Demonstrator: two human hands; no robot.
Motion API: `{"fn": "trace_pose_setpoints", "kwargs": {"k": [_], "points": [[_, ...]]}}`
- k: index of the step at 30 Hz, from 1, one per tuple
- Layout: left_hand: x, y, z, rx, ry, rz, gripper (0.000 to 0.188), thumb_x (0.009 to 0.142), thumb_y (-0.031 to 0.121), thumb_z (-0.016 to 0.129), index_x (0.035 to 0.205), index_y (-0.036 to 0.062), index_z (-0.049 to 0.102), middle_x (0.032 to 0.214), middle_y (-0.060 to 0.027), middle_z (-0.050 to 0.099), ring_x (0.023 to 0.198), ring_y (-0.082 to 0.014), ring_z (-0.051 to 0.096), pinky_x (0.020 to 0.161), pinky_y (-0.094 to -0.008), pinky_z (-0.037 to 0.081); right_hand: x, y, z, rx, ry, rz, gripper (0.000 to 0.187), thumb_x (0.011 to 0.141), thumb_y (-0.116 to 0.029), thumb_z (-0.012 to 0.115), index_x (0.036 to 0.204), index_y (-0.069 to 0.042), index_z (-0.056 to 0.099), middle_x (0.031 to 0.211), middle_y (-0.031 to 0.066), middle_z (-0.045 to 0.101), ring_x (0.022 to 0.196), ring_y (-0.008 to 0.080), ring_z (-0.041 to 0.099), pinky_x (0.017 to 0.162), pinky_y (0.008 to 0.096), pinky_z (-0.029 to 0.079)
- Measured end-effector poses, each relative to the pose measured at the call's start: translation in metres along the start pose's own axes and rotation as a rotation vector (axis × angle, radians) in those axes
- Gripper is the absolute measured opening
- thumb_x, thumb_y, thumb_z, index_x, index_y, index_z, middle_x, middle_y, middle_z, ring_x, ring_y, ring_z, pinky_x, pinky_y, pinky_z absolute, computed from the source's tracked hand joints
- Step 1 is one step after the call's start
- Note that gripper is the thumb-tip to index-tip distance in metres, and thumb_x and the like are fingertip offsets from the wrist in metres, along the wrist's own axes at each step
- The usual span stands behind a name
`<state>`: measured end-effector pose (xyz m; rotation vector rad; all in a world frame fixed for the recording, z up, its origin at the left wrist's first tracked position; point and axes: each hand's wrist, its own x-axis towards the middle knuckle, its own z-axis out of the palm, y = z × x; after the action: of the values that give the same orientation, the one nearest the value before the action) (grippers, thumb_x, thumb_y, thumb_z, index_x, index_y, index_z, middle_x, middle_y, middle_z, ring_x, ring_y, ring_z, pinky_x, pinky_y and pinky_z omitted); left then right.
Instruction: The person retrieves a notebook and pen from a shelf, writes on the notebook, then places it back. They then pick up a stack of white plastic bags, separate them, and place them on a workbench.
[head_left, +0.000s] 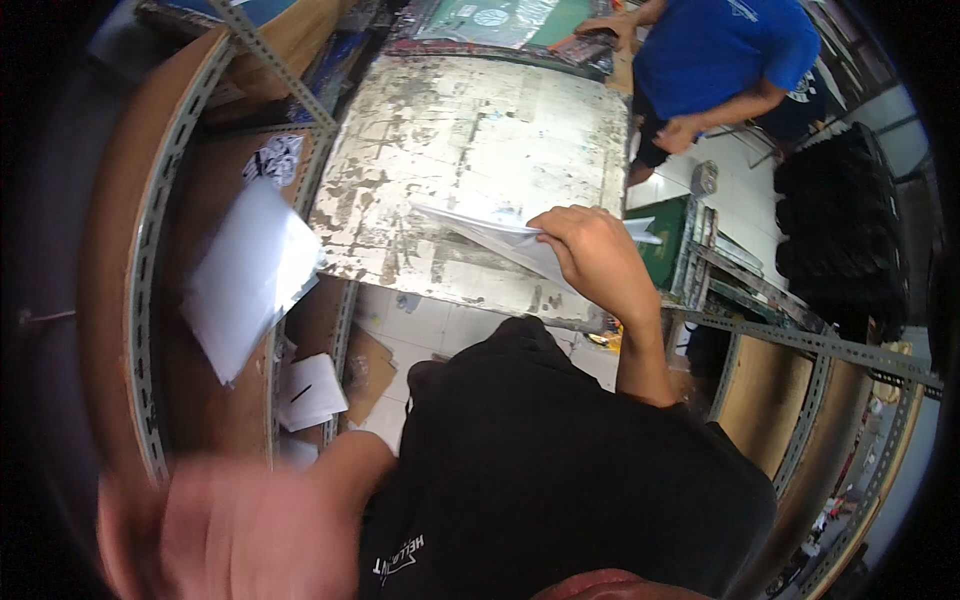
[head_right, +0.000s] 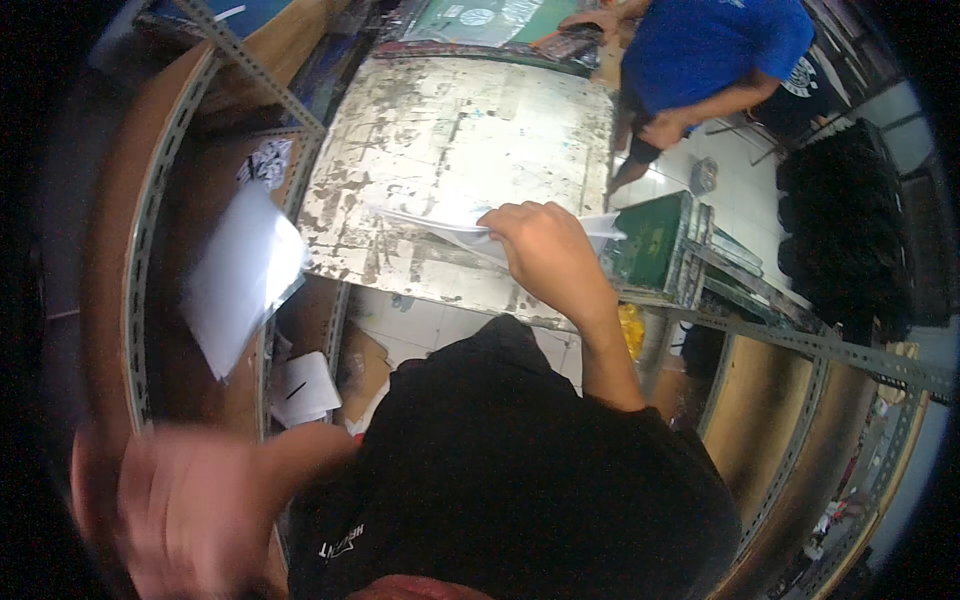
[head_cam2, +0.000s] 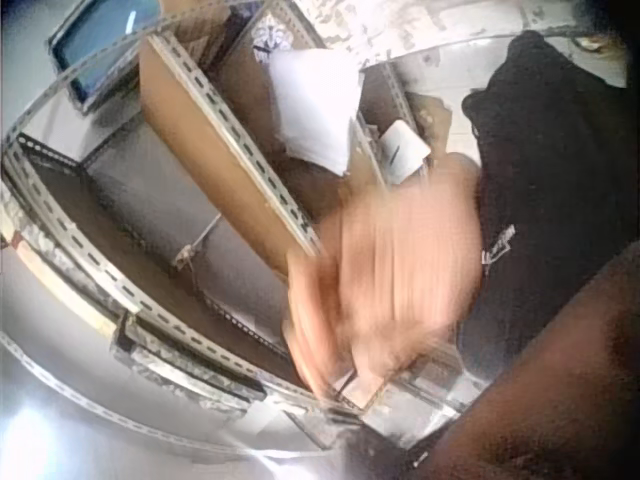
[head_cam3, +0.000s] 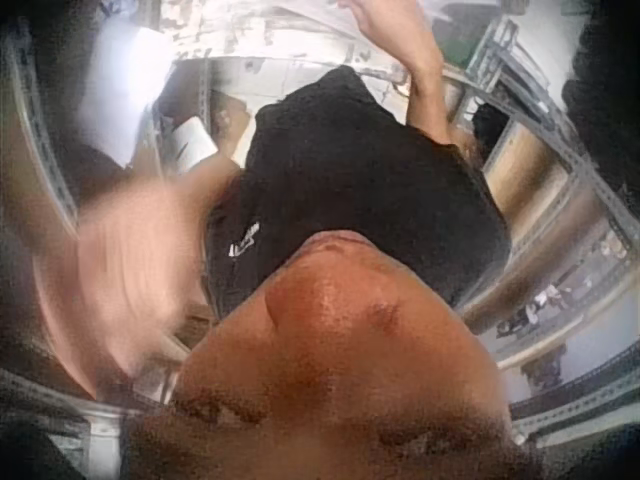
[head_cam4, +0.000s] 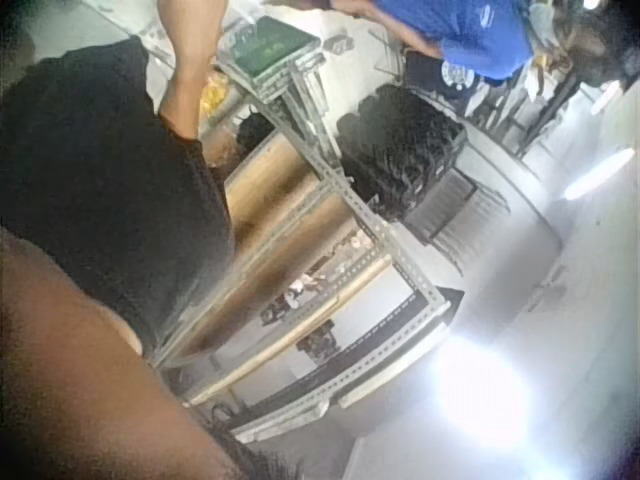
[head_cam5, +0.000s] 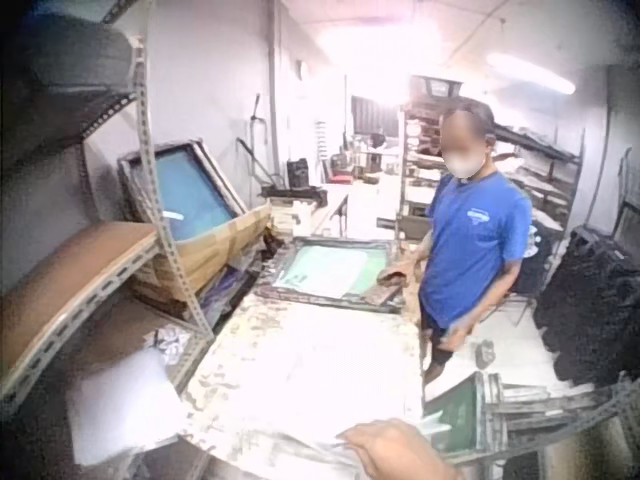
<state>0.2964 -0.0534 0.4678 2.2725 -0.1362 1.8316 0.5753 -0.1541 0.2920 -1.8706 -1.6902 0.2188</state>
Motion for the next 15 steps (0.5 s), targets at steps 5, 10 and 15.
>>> {"fn": "trace_pose_setpoints", "kwargs": {"k": [5, 10, 15], "points": [[-0.097, -0.067, 0.101, 0.419, -0.874, -0.489, 0.051, 0.095, 0.028, 0.063, 0.129, -0.0082, 0.056, 0.1, -0.0184, 0.068, 0.09, -0.0332, 0.069, 0.081, -0.0451, 0.056, 0.022, -0.01, -0.004, -0.205, -0.049, -0.117, 0.022, 0.085, -0.007, 0.06, 0.103, -0.003, 0.074, 0.096, 0.0145, 0.073, 0.1, 0.0304, 0.067, 0.097, 0.0443, 0.044], [-0.134, -0.067, 0.148, 0.409, -0.992, -0.614, 0.033, 0.093, 0.012, 0.062, 0.122, -0.0016, 0.068, 0.084, -0.0152, 0.075, 0.077, -0.0341, 0.074, 0.071, -0.0454, 0.059, 0.032, -0.011, -0.013, -0.262, 0.057, -0.195, 0.025, 0.083, 0.002, 0.068, 0.107, -0.005, 0.073, 0.103, 0.0104, 0.072, 0.103, 0.0285, 0.066, 0.113, 0.0478, 0.039], [-0.125, -0.104, 0.101, 0.32, -0.659, -0.893, 0.023, 0.092, 0.013, 0.065, 0.11, 0.0079, 0.077, 0.09, -0.0189, 0.076, 0.08, -0.0376, 0.074, 0.074, -0.0469, 0.059, 0.049, 0.0, 0.012, -0.266, 0.799, -0.151, 0.043, 0.09, -0.009, 0.078, 0.131, -0.006, 0.063, 0.135, 0.0135, 0.061, 0.128, 0.0283, 0.057, 0.116, 0.0458, 0.037]]}}
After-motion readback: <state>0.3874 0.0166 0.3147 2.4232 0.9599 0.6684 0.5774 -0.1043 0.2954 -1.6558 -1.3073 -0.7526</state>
